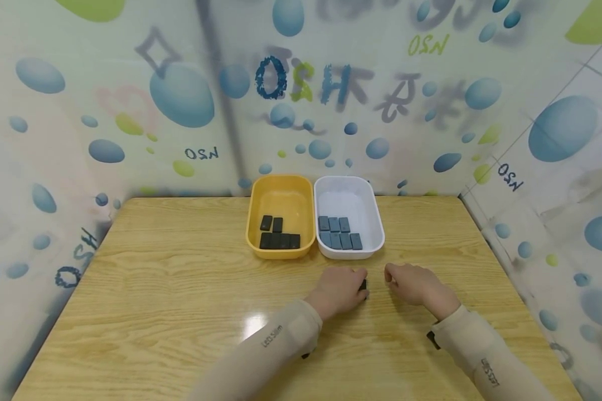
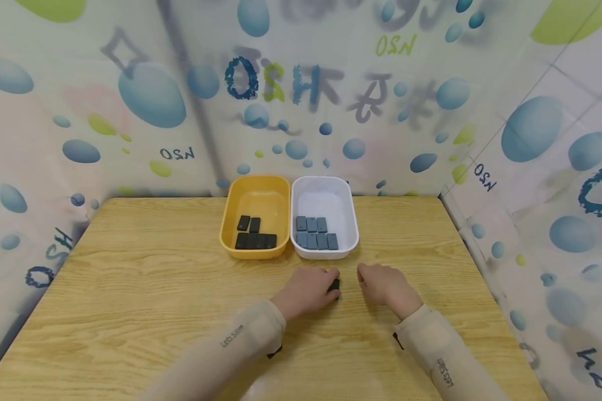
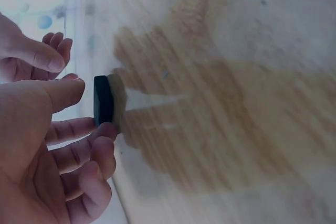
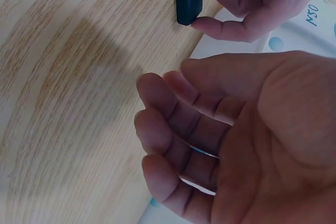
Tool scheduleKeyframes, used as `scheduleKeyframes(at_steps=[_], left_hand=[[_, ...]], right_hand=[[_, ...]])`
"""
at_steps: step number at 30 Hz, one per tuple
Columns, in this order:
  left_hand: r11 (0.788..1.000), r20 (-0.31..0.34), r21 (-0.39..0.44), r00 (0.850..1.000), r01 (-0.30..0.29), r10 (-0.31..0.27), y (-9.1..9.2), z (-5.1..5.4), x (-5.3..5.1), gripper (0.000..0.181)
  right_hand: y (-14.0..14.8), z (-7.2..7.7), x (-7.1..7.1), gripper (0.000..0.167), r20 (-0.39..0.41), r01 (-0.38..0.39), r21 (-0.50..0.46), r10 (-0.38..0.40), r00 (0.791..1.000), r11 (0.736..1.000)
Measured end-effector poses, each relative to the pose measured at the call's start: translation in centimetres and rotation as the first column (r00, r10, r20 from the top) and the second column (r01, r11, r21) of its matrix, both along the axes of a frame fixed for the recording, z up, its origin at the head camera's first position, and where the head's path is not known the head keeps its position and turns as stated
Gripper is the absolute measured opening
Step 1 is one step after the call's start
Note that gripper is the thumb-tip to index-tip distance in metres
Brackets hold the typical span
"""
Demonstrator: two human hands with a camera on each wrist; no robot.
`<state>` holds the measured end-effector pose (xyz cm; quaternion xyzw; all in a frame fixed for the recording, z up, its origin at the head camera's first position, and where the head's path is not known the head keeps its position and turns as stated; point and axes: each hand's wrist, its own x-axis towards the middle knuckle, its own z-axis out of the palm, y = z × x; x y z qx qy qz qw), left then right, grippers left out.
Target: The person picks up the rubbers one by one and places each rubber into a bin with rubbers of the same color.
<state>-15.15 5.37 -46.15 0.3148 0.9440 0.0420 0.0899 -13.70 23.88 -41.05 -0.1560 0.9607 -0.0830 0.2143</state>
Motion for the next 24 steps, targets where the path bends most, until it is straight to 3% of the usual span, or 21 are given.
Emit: scheduleKeyframes(at_steps=[15,24], left_hand=[[0.997,0.012,0.023,0.997,-0.077,0.076,1.3,-0.8,0.7,0.031],[0.996,0.023,0.043,0.997,-0.075,0.074,1.2,-0.8,0.6,0.026]], right_hand=[[-0.2,-0.4,-0.4,0.011,-0.010,-0.003,0.002,0.003,1.000,1.000],[-0.3,-0.3,-0.4,0.012,-0.001,0.001,-0.009,-0.001,1.000,1.000]])
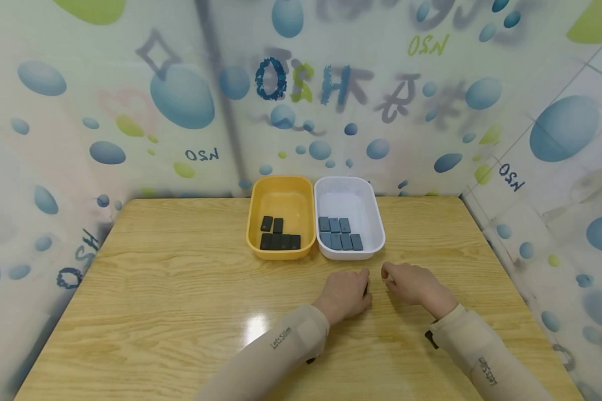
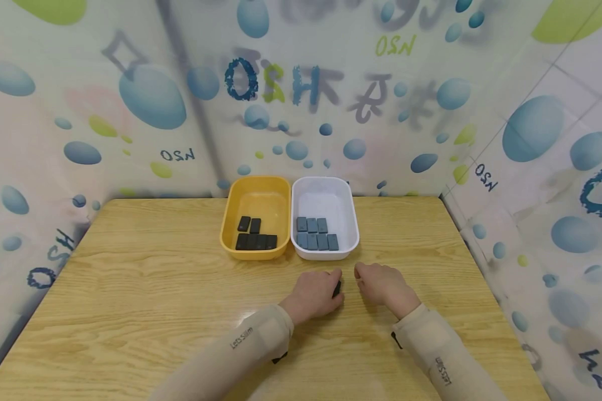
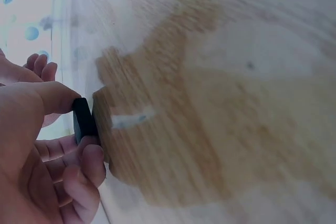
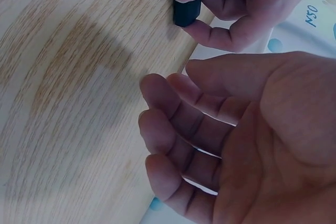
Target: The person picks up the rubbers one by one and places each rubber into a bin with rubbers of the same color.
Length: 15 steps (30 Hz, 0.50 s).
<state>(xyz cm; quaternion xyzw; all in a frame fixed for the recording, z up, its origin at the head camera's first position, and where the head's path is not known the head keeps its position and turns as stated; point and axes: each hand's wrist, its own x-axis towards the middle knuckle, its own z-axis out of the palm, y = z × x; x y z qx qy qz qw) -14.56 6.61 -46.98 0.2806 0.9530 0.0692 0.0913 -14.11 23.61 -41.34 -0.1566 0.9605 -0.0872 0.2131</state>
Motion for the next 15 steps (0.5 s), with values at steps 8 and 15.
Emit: scheduleKeyframes(at_steps=[8,15], left_hand=[[1.000,0.049,-0.004,0.999,-0.007,0.007,-0.1,0.6,0.0,0.026],[1.000,0.036,0.011,0.999,0.011,-0.011,-0.7,1.0,0.4,0.024]], right_hand=[[-0.1,0.1,0.0,0.014,0.015,0.011,0.005,-0.011,1.000,1.000],[-0.2,0.2,0.0,0.014,0.025,0.015,0.008,-0.016,1.000,1.000]])
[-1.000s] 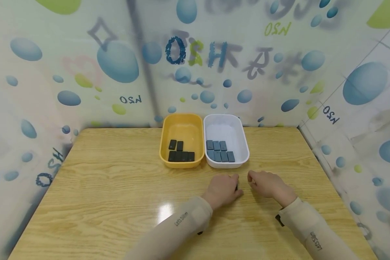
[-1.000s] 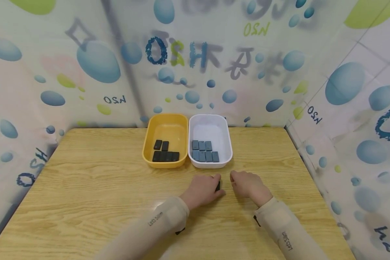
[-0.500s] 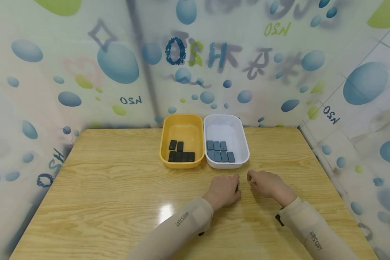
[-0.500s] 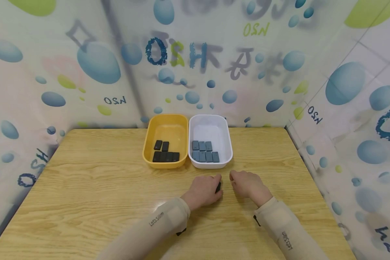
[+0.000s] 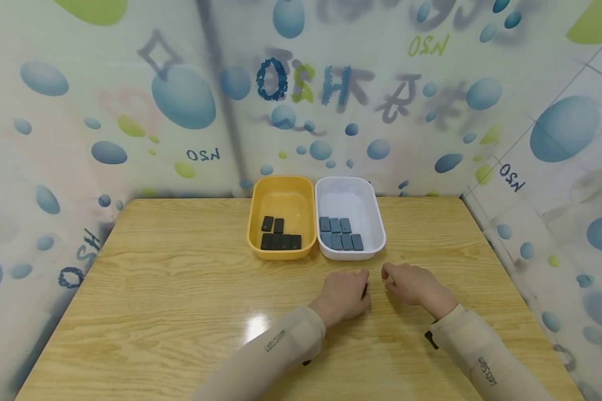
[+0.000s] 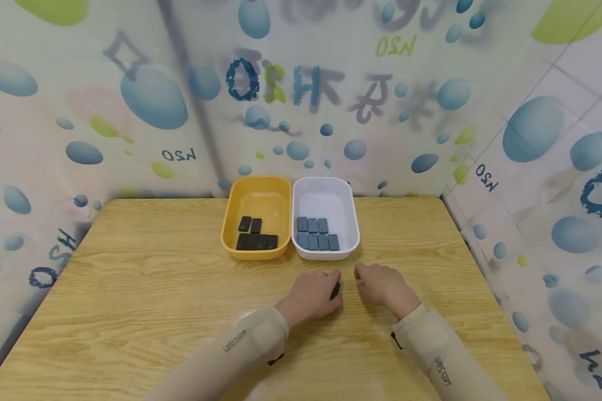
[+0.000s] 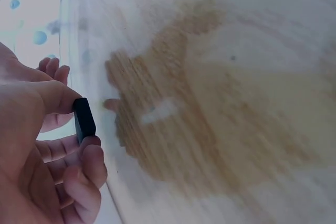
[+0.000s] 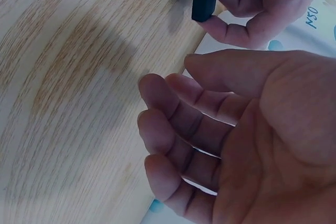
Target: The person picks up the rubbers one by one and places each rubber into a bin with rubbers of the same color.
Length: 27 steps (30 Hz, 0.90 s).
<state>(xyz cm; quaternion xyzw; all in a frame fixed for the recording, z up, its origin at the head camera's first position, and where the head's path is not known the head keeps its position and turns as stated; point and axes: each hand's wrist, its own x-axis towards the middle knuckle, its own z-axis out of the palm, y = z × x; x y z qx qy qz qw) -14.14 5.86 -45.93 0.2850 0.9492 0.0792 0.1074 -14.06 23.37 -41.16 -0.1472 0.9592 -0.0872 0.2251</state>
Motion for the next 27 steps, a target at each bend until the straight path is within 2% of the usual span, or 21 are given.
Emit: scheduleKeyframes(at_steps=[7,17,24,27], left_hand=[[1.000,0.016,0.009,1.000,0.019,-0.019,-0.8,0.4,0.4,0.023],[0.999,0.067,0.034,0.998,0.015,-0.017,-2.7,2.5,0.7,0.022],[0.998,0.021,0.027,0.999,0.049,-0.050,-3.7,3.0,1.4,0.022],[0.998,0.020,0.031,0.998,0.059,-0.060,-4.1,3.2,1.7,0.023]], right_hand=[[-0.4,0.1,0.0,0.015,0.010,0.000,0.008,0.000,1.000,1.000],[-1.0,-0.3,-0.2,0.014,0.033,0.012,0.015,-0.013,0.999,1.000],[-1.4,-0.1,-0.1,0.014,0.032,0.000,0.005,0.000,0.999,1.000],[-1.6,-0.3,-0.1,0.013,0.031,-0.009,0.003,0.009,0.999,1.000]])
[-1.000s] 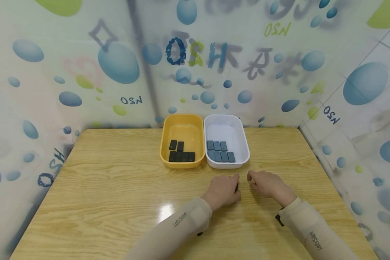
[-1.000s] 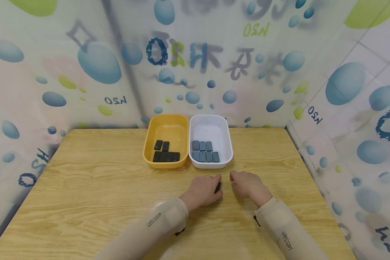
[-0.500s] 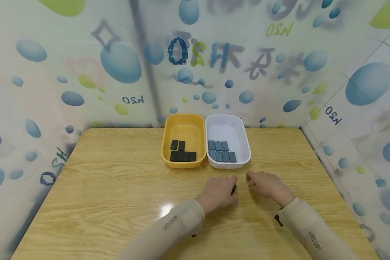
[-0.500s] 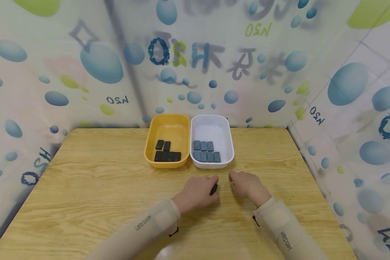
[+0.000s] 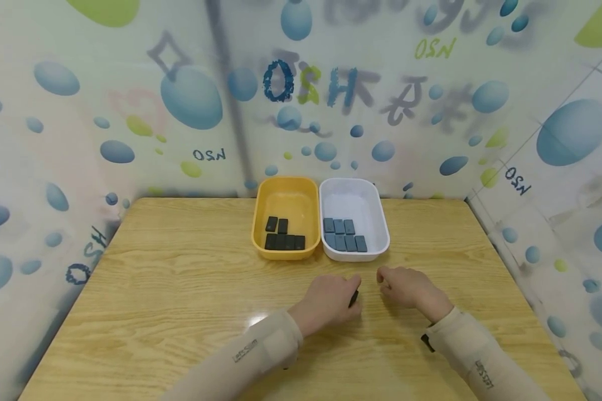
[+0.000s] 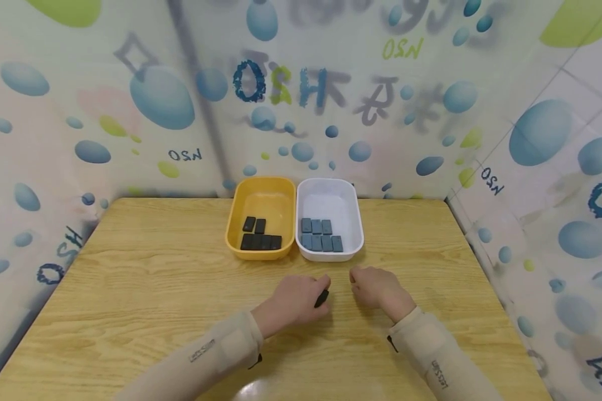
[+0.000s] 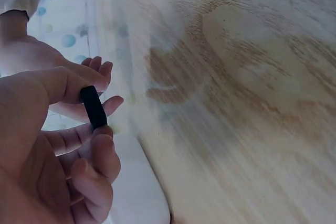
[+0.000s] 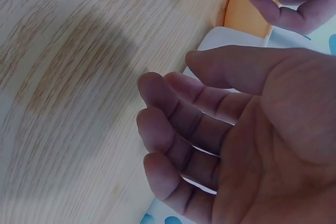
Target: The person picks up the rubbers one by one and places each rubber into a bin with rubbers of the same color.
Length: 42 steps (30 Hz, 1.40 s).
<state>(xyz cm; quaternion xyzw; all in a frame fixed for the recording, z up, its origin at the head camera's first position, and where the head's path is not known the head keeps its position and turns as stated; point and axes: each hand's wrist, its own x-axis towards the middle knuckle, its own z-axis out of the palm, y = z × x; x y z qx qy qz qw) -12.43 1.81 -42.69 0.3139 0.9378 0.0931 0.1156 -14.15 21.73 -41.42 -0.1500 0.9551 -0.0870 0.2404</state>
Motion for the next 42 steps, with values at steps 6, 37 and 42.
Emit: scheduleKeyframes(at_steps=[6,37,42], left_hand=[[1.000,0.020,-0.016,1.000,0.005,-0.005,-1.0,0.9,0.4,0.028],[0.996,-0.135,-0.020,0.987,-0.088,0.084,-6.4,4.1,-0.2,0.017],[0.993,-0.154,0.018,0.981,-0.121,0.122,-6.8,5.0,-0.8,0.016]], right_hand=[[-0.4,-0.2,0.1,0.010,-0.023,-0.031,-0.015,0.030,0.999,0.999],[-3.3,-0.1,0.3,0.007,-0.047,-0.063,-0.045,0.061,0.997,0.997],[-3.7,-0.1,0.3,0.006,-0.043,-0.063,-0.051,0.061,0.997,0.997]])
